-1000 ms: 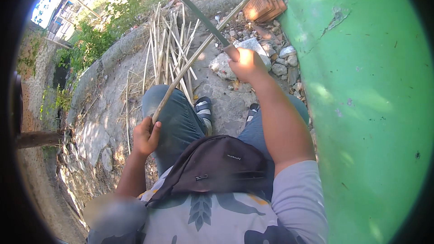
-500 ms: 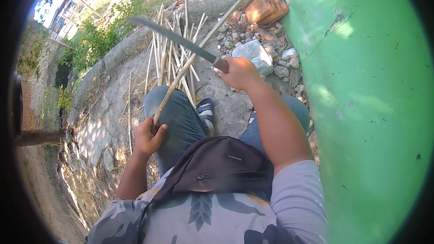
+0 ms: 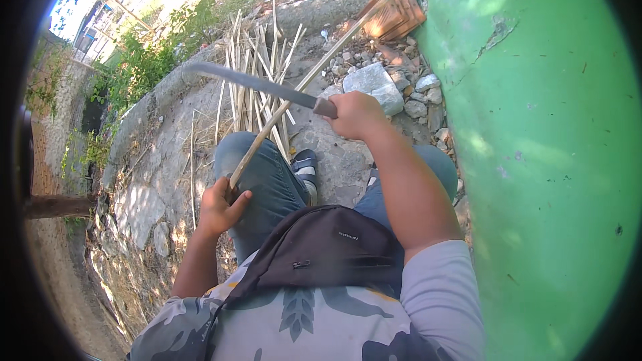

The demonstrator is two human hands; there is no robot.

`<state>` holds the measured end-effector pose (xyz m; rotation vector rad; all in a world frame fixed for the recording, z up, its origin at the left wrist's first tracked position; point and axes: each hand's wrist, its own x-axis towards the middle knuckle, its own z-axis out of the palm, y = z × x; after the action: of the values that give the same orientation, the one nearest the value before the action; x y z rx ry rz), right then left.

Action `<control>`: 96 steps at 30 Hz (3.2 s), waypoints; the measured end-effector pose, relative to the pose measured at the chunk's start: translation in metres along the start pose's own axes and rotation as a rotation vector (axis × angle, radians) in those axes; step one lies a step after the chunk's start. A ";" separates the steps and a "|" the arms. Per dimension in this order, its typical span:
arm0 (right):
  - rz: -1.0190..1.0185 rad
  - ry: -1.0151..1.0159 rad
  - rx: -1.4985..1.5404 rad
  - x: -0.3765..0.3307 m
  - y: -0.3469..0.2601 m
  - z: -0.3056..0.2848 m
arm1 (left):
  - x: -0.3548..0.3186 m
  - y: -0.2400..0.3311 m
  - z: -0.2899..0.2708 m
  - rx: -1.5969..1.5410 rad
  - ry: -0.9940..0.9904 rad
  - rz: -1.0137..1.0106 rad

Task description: The person shaves a bamboo strip using a machete, then picks up another bamboo strip from the ground and scrapes it with the machete.

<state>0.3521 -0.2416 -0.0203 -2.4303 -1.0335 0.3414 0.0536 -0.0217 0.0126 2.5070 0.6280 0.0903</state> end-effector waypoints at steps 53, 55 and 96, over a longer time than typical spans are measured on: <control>-0.210 0.049 -0.089 -0.007 -0.013 -0.001 | -0.003 -0.012 0.001 -0.114 -0.019 -0.060; -0.076 0.115 -0.010 0.001 0.013 -0.009 | -0.003 -0.007 0.002 -0.117 0.002 -0.039; 0.086 0.478 0.276 -0.001 0.038 -0.023 | -0.090 -0.076 -0.087 0.252 0.140 0.087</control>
<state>0.3836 -0.2729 -0.0205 -2.1569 -0.6278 -0.0701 -0.0748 0.0370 0.0522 2.7907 0.6192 0.2340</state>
